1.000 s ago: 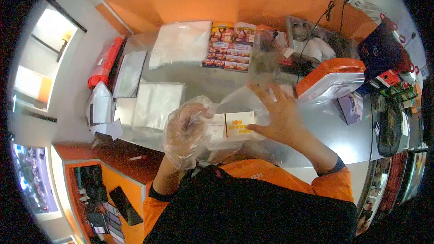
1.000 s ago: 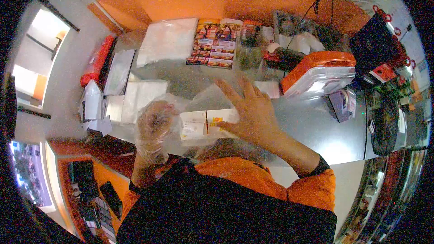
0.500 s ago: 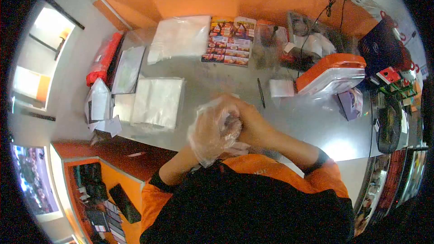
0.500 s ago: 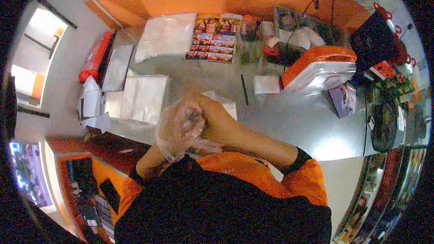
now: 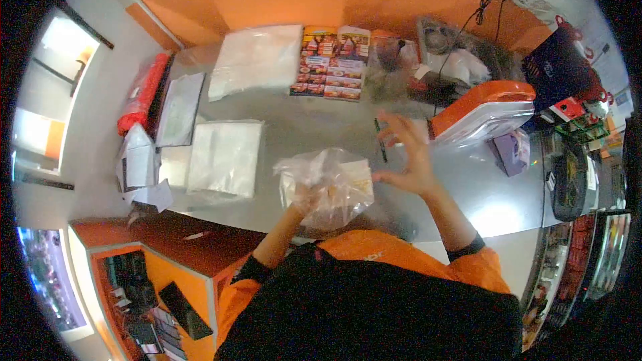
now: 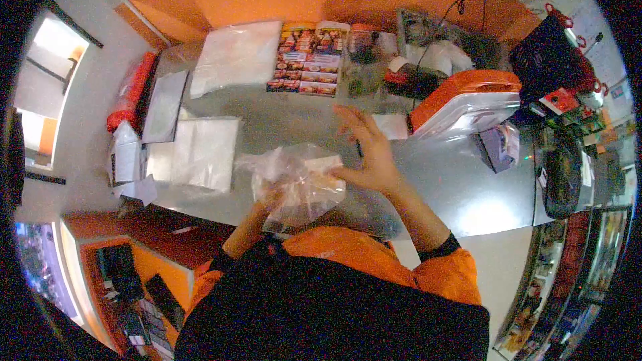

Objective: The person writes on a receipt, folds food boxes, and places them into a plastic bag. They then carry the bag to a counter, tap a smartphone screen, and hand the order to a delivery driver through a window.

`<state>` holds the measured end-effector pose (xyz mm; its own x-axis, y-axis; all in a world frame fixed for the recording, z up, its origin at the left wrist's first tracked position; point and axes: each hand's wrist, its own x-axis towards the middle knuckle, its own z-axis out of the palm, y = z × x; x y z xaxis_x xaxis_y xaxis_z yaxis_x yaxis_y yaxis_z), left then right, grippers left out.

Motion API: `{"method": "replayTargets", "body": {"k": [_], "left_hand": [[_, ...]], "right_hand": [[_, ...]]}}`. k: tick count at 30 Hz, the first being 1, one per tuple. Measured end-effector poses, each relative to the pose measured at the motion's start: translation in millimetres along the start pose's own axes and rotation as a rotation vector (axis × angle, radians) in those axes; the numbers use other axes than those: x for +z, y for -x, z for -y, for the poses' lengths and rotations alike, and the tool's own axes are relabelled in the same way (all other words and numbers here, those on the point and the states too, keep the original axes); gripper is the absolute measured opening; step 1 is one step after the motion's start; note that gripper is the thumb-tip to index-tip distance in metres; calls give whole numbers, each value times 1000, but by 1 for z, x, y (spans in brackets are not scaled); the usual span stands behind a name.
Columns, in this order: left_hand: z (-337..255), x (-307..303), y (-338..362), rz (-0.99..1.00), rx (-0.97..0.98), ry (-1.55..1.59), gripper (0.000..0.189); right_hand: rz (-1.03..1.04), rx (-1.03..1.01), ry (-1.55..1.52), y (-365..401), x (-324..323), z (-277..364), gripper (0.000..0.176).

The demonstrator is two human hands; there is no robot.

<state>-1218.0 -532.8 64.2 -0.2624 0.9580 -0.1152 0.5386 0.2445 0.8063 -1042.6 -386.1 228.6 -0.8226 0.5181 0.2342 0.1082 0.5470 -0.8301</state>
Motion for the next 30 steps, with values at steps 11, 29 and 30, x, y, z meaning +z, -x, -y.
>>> {"method": "replayTargets", "body": {"k": [11,29,30], "left_hand": [[-57,-9,13,117,181,50,46],[6,5,39,105,-16,88,45],[4,7,38,97,-12,87,45]], "right_hand": [[67,237,-527,62,133,-69,53],[44,402,-284,35,142,-71,46],[17,510,-452,37,138,-72,50]]}}
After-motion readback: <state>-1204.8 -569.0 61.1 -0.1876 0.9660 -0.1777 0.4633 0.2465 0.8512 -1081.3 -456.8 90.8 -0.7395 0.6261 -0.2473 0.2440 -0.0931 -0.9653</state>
